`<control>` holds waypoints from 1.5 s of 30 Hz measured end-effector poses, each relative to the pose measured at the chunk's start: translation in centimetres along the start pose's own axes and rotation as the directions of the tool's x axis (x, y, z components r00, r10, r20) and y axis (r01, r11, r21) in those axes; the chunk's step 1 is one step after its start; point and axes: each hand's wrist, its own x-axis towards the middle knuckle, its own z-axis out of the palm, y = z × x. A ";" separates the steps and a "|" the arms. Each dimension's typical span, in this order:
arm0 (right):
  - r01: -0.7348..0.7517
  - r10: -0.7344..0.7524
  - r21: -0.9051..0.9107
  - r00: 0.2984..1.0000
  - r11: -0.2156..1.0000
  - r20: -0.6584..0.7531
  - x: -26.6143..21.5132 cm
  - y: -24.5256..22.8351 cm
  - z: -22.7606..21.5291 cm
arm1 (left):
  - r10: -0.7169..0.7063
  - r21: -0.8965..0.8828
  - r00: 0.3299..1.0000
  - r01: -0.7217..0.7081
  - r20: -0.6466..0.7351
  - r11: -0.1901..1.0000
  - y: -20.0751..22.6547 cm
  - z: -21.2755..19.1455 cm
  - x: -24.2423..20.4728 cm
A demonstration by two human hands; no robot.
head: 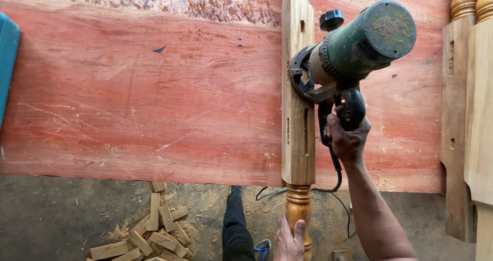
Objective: The person uses a handheld electric router to carve a groove along the length of a wooden post. They guide the tool along the wood, creating a channel, and then lift the post to inspect the work before placing it back down.
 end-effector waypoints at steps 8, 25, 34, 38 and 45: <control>0.091 -0.087 -0.073 0.994 0.993 0.058 1.2 -0.4 0.3 | -0.058 -0.010 0.996 0.058 0.064 0.998 4.2 -2.7 -1.7; 0.110 -0.106 -0.077 0.993 0.991 0.053 3.6 -0.4 1.2 | 0.020 -0.053 0.999 -0.018 0.033 0.998 2.1 -1.4 -1.0; 0.105 -0.102 -0.077 0.994 0.991 0.041 4.4 -0.4 1.4 | 0.042 -0.061 0.999 -0.040 0.029 0.997 2.1 -1.5 -1.2; 0.113 -0.110 -0.061 0.993 0.992 0.046 4.7 -0.3 1.5 | 0.041 -0.025 0.998 -0.040 0.045 0.999 0.7 -0.5 -0.6; 0.125 -0.122 -0.075 0.992 0.989 0.038 5.5 0.0 1.6 | 0.035 -0.004 0.998 -0.034 0.049 0.999 0.6 -0.3 -0.6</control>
